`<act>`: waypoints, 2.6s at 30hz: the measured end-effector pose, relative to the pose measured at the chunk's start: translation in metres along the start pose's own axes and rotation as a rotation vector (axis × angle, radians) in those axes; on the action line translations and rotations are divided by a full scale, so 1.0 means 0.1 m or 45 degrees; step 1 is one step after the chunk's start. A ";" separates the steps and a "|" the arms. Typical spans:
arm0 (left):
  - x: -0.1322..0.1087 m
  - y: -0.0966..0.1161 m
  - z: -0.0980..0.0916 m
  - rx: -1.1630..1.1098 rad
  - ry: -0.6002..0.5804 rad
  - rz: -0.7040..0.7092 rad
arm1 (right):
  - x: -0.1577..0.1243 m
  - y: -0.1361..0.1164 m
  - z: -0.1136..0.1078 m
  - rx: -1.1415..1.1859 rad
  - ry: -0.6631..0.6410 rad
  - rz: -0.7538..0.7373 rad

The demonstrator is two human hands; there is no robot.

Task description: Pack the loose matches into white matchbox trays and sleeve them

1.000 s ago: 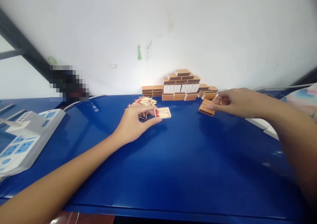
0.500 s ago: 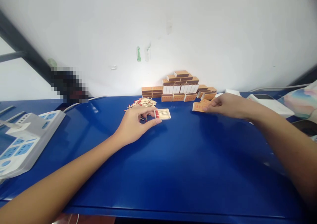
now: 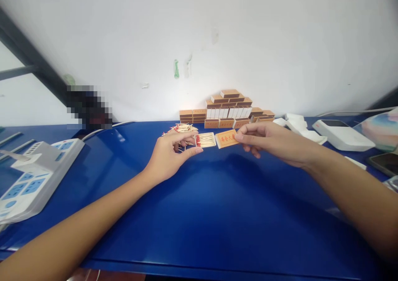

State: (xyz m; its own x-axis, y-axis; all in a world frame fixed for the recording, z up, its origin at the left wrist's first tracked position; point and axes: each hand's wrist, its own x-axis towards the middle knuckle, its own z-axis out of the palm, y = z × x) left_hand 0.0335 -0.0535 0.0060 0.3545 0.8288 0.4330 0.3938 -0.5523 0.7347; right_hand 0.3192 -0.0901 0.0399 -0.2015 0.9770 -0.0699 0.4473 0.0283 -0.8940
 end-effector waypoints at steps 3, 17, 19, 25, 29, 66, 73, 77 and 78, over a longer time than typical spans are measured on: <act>0.00 -0.01 0.00 -0.023 0.002 -0.004 | -0.01 -0.01 0.09 0.019 0.019 0.007; 0.00 0.00 0.00 -0.052 0.012 -0.026 | 0.03 0.12 0.15 0.040 0.143 -0.024; 0.00 -0.01 0.01 -0.065 0.012 -0.041 | 0.02 0.13 0.17 0.020 0.185 -0.028; -0.01 -0.01 0.02 -0.094 0.014 -0.067 | 0.02 0.10 0.23 -0.050 0.293 -0.009; -0.02 -0.01 0.02 -0.076 0.010 -0.034 | 0.02 0.07 0.25 -0.043 0.282 -0.009; -0.16 0.06 0.09 0.169 0.122 0.601 | -0.27 -0.05 0.77 -0.471 0.101 -0.374; 0.23 -0.07 -0.16 0.330 0.219 0.295 | -0.19 0.01 0.66 -0.592 0.305 -0.412; 0.74 -0.21 -0.19 0.243 0.251 0.015 | -0.10 0.09 0.55 -0.705 0.400 -0.405; 0.85 -0.24 -0.16 0.241 0.246 -0.030 | -0.08 0.10 0.53 -0.719 0.416 -0.404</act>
State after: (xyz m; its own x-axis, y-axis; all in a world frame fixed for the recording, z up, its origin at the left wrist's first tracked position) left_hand 0.0402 0.0315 0.0335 0.1818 0.8335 0.5218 0.5584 -0.5243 0.6429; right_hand 0.2789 -0.1092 0.0078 -0.1650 0.9143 0.3700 0.8100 0.3396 -0.4780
